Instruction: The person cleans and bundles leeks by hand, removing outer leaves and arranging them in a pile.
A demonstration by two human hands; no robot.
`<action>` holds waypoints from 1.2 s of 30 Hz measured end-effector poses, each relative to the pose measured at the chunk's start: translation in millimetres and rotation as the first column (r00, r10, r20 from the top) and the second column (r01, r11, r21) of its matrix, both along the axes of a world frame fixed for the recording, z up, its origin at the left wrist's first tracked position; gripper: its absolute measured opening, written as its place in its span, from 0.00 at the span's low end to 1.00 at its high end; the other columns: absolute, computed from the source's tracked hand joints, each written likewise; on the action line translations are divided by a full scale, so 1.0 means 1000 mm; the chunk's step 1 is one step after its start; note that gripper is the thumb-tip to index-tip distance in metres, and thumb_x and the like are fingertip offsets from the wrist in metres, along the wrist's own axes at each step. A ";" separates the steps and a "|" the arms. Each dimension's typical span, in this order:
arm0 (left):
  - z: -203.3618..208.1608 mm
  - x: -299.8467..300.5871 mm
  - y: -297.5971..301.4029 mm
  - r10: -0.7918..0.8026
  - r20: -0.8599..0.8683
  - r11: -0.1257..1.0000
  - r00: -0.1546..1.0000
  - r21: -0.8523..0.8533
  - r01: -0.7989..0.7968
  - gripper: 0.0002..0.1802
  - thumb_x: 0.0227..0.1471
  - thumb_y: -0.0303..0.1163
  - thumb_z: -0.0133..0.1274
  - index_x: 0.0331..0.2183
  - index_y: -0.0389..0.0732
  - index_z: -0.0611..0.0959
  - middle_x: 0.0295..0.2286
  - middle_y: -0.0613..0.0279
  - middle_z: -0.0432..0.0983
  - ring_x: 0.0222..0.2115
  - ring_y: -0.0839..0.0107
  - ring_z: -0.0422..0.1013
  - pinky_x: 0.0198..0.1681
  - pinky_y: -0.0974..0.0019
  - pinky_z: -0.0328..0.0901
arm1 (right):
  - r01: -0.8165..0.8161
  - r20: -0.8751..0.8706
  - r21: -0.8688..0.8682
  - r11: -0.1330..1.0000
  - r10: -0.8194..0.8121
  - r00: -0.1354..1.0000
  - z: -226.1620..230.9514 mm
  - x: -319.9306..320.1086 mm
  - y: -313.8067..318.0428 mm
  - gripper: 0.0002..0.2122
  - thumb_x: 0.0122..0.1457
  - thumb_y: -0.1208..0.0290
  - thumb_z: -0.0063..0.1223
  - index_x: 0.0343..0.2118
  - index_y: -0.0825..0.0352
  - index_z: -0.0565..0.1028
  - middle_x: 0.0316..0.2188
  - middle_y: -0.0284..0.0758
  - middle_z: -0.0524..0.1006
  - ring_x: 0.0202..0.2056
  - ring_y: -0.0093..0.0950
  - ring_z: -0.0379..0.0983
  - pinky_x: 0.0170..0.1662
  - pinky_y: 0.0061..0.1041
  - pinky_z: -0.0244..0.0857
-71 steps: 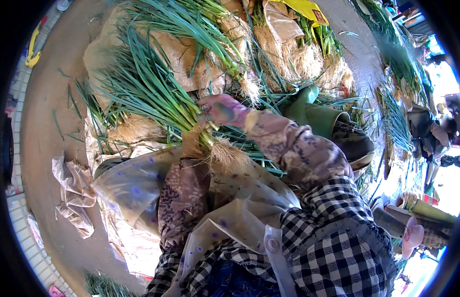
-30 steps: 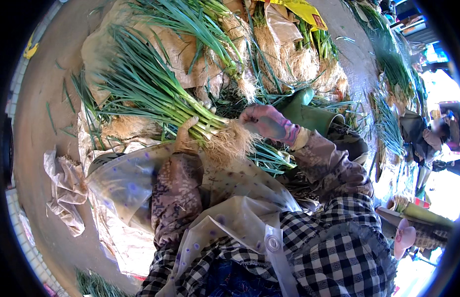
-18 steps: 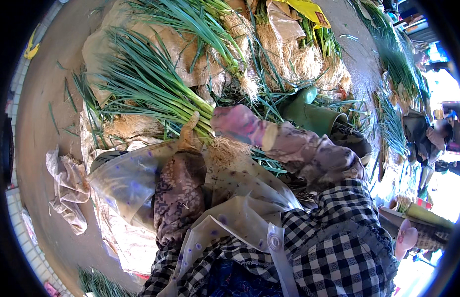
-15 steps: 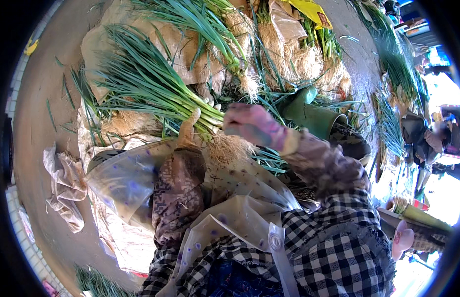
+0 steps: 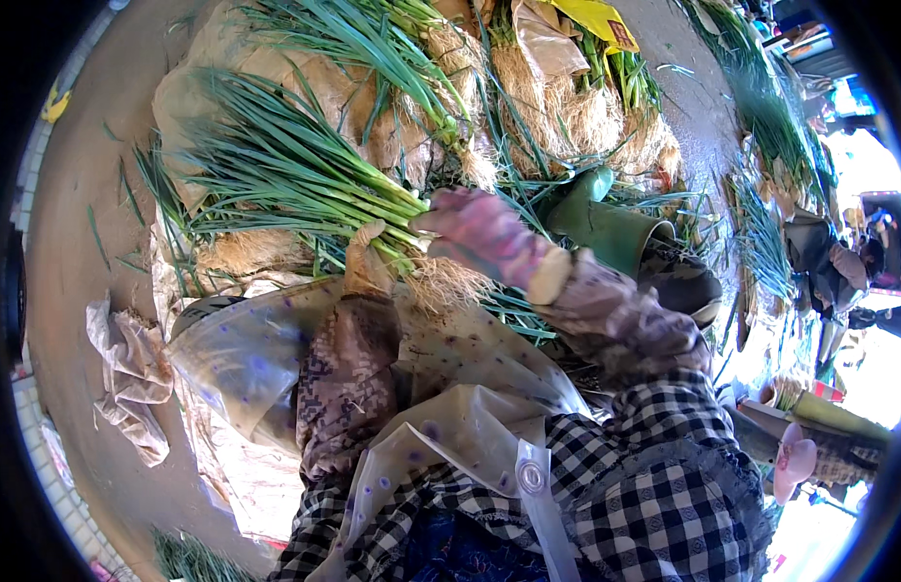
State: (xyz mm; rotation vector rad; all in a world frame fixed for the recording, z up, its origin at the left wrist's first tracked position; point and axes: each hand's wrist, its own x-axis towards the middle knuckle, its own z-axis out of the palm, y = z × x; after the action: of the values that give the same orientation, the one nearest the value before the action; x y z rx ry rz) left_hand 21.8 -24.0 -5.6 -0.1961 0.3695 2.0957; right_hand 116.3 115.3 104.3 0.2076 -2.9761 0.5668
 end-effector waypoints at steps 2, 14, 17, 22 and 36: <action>0.010 0.000 -0.010 -0.045 -0.031 0.994 0.999 -0.104 0.041 0.23 0.45 0.29 0.50 0.44 0.34 0.66 0.37 0.51 0.70 0.36 0.58 0.70 0.35 0.57 0.69 | 0.342 0.319 -0.260 0.903 -0.254 0.913 -0.019 -0.013 -0.012 0.10 0.49 0.67 0.51 0.35 0.60 0.73 0.28 0.35 0.71 0.27 0.28 0.68 0.31 0.24 0.64; 0.007 0.006 -0.008 0.055 -0.219 0.996 0.974 -0.052 -0.068 0.29 0.34 0.18 0.41 0.46 0.27 0.64 0.42 0.43 0.65 0.42 0.53 0.65 0.47 0.57 0.62 | 0.012 0.415 -0.687 0.727 0.378 0.827 0.023 0.039 0.001 0.09 0.49 0.70 0.54 0.27 0.70 0.70 0.21 0.35 0.73 0.24 0.23 0.69 0.27 0.23 0.64; 0.015 0.006 -0.002 -0.003 -0.227 0.999 0.974 -0.035 -0.005 0.30 0.31 0.21 0.44 0.44 0.27 0.65 0.39 0.45 0.67 0.39 0.55 0.68 0.43 0.59 0.65 | 0.098 0.320 -0.736 0.669 0.217 0.922 0.035 0.045 0.013 0.10 0.48 0.71 0.54 0.34 0.67 0.73 0.28 0.38 0.74 0.29 0.26 0.71 0.33 0.21 0.65; -0.006 0.000 -0.009 -0.134 -0.148 0.977 0.980 -0.183 0.106 0.24 0.31 0.22 0.47 0.38 0.28 0.70 0.30 0.48 0.72 0.28 0.56 0.71 0.31 0.60 0.71 | 0.026 0.084 -0.072 0.997 -0.020 0.996 0.007 0.015 -0.005 0.15 0.46 0.67 0.55 0.39 0.63 0.72 0.28 0.35 0.74 0.28 0.29 0.71 0.32 0.21 0.66; -0.012 0.009 -0.001 0.054 -0.086 0.984 0.995 -0.163 -0.068 0.19 0.48 0.27 0.48 0.44 0.34 0.68 0.39 0.56 0.69 0.38 0.67 0.68 0.37 0.65 0.68 | 0.177 0.075 -0.287 0.941 -0.162 0.984 -0.026 0.022 0.011 0.13 0.36 0.72 0.63 0.27 0.69 0.74 0.23 0.38 0.73 0.25 0.31 0.71 0.29 0.25 0.65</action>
State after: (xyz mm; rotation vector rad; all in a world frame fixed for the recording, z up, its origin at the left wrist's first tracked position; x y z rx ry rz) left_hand 30.8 -24.9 -17.4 -0.2230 0.5950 2.1384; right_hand 138.6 126.0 78.5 -0.0895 -2.8680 0.9894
